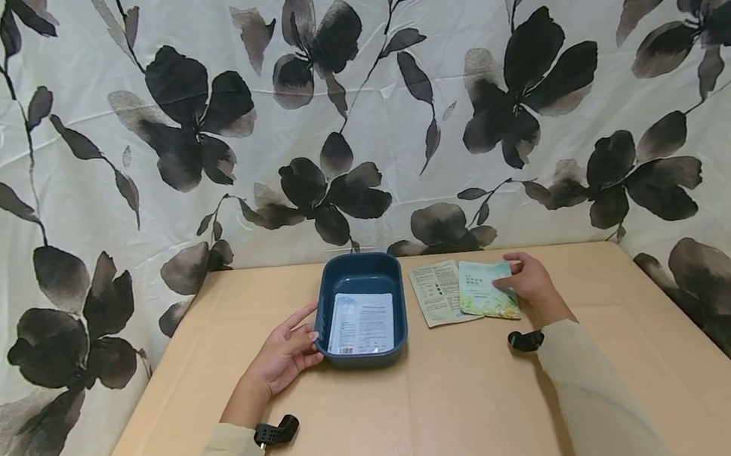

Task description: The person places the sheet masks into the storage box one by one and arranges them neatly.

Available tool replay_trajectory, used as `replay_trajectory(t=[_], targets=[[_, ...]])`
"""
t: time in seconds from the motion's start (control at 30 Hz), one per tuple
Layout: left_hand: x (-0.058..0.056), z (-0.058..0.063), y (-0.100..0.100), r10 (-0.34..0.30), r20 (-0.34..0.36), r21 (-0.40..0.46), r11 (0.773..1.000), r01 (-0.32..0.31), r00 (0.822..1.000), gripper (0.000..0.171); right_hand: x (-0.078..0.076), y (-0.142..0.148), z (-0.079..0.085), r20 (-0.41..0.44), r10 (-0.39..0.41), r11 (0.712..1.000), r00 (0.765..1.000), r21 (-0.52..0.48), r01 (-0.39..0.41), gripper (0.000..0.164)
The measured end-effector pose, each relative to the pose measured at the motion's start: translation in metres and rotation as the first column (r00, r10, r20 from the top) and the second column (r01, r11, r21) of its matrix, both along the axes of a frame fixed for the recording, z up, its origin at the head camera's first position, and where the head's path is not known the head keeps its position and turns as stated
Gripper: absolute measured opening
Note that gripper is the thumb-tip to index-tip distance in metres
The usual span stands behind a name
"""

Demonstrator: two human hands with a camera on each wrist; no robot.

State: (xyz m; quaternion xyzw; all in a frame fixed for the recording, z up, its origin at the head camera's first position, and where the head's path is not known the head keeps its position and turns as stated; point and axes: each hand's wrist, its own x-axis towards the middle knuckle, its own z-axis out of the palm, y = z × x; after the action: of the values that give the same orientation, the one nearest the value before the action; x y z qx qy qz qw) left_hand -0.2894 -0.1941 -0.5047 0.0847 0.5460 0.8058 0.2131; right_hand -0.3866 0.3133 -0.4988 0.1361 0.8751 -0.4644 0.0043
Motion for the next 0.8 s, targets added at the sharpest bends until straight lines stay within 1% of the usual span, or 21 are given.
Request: replay_trajectory(t=[0.3,0.4,0.53,0.8], targets=[[-0.0013,-0.0013,-0.0004,-0.009,-0.008,0.004,1.000,0.009,1.000,0.072,0.0031,0.0001,0.0035,-0.004,0.025,1.000,1.000,0.007,-0.025,0.079],[-0.0011,-0.0010,0.0001,-0.002,0.006,0.007,1.000,0.002,1.000,0.071,0.0040,0.0000,0.0042,0.012,0.016,1.000,1.000,0.010,-0.016,0.078],[-0.0004,0.0001,0.0007,-0.005,0.009,0.004,1.000,0.005,1.000,0.071,0.0045,-0.0003,0.0050,0.020,0.017,0.999,1.000,0.044,-0.018,0.076],[0.0010,0.0015,-0.0003,-0.014,0.000,0.012,1.000,0.014,1.000,0.072,0.0018,-0.0034,0.0074,0.013,0.093,0.993,0.996,0.078,-0.093,0.073]])
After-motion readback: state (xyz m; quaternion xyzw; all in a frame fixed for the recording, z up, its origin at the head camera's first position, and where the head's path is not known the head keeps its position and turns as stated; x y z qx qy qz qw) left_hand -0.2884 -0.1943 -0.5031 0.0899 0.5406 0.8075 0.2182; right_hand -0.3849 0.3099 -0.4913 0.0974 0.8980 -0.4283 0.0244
